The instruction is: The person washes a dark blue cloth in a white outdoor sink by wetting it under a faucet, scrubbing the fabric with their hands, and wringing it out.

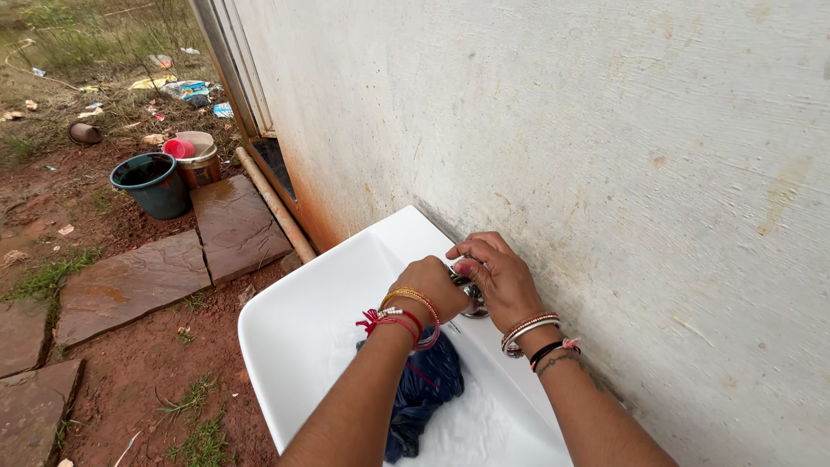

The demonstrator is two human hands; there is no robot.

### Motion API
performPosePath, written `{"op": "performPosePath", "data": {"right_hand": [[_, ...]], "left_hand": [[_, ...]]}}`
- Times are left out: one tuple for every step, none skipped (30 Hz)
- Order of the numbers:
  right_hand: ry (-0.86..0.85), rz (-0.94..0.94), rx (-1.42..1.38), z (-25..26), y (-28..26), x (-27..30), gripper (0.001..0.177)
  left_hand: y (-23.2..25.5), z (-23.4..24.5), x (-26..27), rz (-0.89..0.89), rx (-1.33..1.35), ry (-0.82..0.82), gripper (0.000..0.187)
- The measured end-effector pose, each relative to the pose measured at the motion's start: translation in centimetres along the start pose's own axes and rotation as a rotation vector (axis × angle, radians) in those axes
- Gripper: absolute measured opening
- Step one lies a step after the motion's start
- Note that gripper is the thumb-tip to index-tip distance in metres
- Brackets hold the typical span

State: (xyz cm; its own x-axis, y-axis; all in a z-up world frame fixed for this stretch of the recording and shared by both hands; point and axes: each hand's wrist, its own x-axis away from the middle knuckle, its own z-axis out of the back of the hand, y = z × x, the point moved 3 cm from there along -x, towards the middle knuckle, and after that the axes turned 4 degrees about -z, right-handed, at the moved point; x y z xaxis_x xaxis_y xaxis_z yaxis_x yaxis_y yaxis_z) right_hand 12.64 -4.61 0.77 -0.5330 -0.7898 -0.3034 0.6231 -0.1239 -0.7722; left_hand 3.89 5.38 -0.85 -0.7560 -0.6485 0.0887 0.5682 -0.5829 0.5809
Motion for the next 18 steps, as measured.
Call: {"op": "performPosePath", "data": {"right_hand": [[0.001, -0.011, -0.035, 0.0, 0.0, -0.1, 0.024], [0.002, -0.023, -0.07, 0.0, 0.0, -0.1, 0.024], [-0.002, -0.036, -0.104, -0.1, 0.1, 0.1, 0.025], [-0.001, -0.053, -0.091, -0.2, 0.1, 0.3, 0.025], [0.004, -0.067, -0.077, -0.2, 0.1, 0.2, 0.025], [0.008, -0.081, -0.062, -0.3, 0.0, 0.2, 0.025], [0.03, -0.078, -0.023, -0.4, 0.0, 0.3, 0.03], [0.051, -0.075, 0.017, -0.5, 0.1, 0.5, 0.034], [0.069, -0.072, 0.057, -0.7, 0.3, 0.7, 0.039], [0.144, 0.001, 0.11, -1.0, 0.3, 1.2, 0.047], [0.22, 0.079, 0.162, -1.5, 0.3, 1.7, 0.058], [0.294, 0.159, 0.214, -2.0, 0.3, 2.4, 0.072], [0.311, 0.061, 0.153, -2.5, 0.8, 3.2, 0.076], [0.327, -0.037, 0.092, -3.3, 1.3, 4.4, 0.08], [0.339, -0.137, 0.033, -3.9, 1.9, 5.8, 0.084], [0.322, -0.213, 0.111, -4.4, 2.4, 7.6, 0.07], [0.305, -0.286, 0.188, -4.8, 2.7, 8.9, 0.056], [0.204, -0.279, 0.223, -5.4, 2.9, 9.7, 0.049]], "left_hand": [[-0.5, -0.3, -0.8, 0.001, 0.06, -0.064, 0.032], [-0.9, -0.6, -1.5, 0.007, 0.182, -0.157, 0.035], [-1.4, -0.9, -2.0, 0.017, 0.308, -0.251, 0.039], [-1.7, -1.2, -2.0, 0.025, 0.435, -0.344, 0.043], [-1.8, -1.1, -1.9, 0.013, 0.436, -0.276, 0.044], [-1.9, -0.9, -1.6, 0.001, 0.438, -0.209, 0.047], [-2.2, -0.8, -1.0, -0.005, 0.44, -0.143, 0.05], [-2.5, -0.7, -0.3, -0.045, 0.468, -0.061, 0.051], [-3.0, -0.9, 0.5, -0.082, 0.496, 0.022, 0.052], [-3.7, -1.2, 1.4, -0.118, 0.523, 0.105, 0.053], [-4.8, -2.0, 2.1, -0.078, 0.525, 0.132, 0.052], [-6.2, -3.1, 3.0, -0.039, 0.526, 0.158, 0.052], [-7.7, -4.7, 3.8, -0.002, 0.526, 0.183, 0.052], [-8.7, -6.0, 4.6, -0.09, 0.481, 0.37, 0.046], [-9.7, -7.4, 5.2, -0.177, 0.433, 0.554, 0.042], [-10.8, -9.2, 5.8, -0.096, 0.263, 0.533, 0.042], [-11.8, -10.3, 6.3, -0.017, 0.09, 0.511, 0.043], [-12.5, -10.7, 6.4, 0.063, -0.082, 0.487, 0.047]]}}
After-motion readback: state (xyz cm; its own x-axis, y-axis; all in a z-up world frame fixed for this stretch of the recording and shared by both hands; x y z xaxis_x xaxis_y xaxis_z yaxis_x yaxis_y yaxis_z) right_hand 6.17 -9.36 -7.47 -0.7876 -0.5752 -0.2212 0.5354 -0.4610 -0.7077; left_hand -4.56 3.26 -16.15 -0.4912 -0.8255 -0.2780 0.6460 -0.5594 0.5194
